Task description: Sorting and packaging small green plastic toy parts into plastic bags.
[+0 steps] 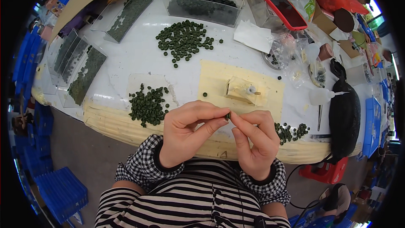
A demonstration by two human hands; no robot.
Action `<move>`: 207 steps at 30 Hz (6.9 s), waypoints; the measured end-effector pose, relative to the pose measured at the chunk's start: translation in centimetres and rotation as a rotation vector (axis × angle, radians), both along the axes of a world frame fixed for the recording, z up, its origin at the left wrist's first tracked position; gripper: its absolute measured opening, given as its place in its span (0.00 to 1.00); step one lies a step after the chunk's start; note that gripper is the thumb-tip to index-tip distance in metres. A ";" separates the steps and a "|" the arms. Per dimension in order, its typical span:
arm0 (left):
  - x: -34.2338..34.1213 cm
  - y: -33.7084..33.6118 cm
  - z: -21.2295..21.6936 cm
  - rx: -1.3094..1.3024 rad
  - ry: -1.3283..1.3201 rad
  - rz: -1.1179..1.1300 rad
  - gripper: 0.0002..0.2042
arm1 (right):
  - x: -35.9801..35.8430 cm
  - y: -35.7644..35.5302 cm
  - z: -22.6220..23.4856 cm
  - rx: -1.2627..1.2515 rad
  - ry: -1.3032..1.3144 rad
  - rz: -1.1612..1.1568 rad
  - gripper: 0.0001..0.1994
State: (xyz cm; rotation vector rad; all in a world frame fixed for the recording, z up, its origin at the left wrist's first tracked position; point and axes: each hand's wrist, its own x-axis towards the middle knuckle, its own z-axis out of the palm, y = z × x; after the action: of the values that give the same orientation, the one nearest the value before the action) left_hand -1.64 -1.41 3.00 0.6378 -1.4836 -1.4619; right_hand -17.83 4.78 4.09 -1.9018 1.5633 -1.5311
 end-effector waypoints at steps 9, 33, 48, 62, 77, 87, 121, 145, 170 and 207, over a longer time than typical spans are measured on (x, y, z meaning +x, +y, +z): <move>0.1 0.4 0.0 0.276 0.131 -0.039 0.11 | 0.0 0.0 0.0 -0.016 0.012 0.018 0.18; 0.1 0.0 0.1 -0.128 -0.098 0.072 0.11 | -0.2 0.0 -0.2 -0.028 0.031 0.048 0.18; 0.1 0.1 0.0 0.012 -0.033 0.036 0.10 | -0.3 0.1 -0.3 -0.032 0.082 0.033 0.17; 2.0 -0.9 1.7 -0.446 -0.587 0.063 0.06 | -2.9 1.6 0.2 0.093 0.012 -0.263 0.06; 5.5 -1.8 2.3 -0.529 -0.845 0.312 0.06 | -3.1 2.2 -1.1 0.184 0.504 -0.210 0.09; 5.2 -0.8 1.8 -0.531 -0.836 0.102 0.06 | -2.2 1.5 -1.4 0.128 0.578 -0.158 0.09; 5.2 0.4 0.9 -0.918 -0.866 0.162 0.14 | -1.9 3.1 -0.8 0.346 -0.811 0.047 0.06; -1.3 1.6 -0.7 0.445 0.207 -0.166 0.11 | -0.4 1.1 -1.2 0.202 -0.603 -0.002 0.04; -1.2 1.4 -0.7 0.486 0.222 -0.144 0.09 | -0.4 1.0 -1.0 0.309 -0.791 0.114 0.05; -0.9 1.8 -0.3 0.801 0.332 -0.238 0.09 | 0.8 0.9 -0.9 -0.118 -0.012 -0.144 0.10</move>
State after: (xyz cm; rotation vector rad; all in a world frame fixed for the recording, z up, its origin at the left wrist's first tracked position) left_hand -2.54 0.34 2.71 0.6448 -0.6980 -2.2437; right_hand -17.08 5.70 3.23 -1.8725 1.6724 -1.7260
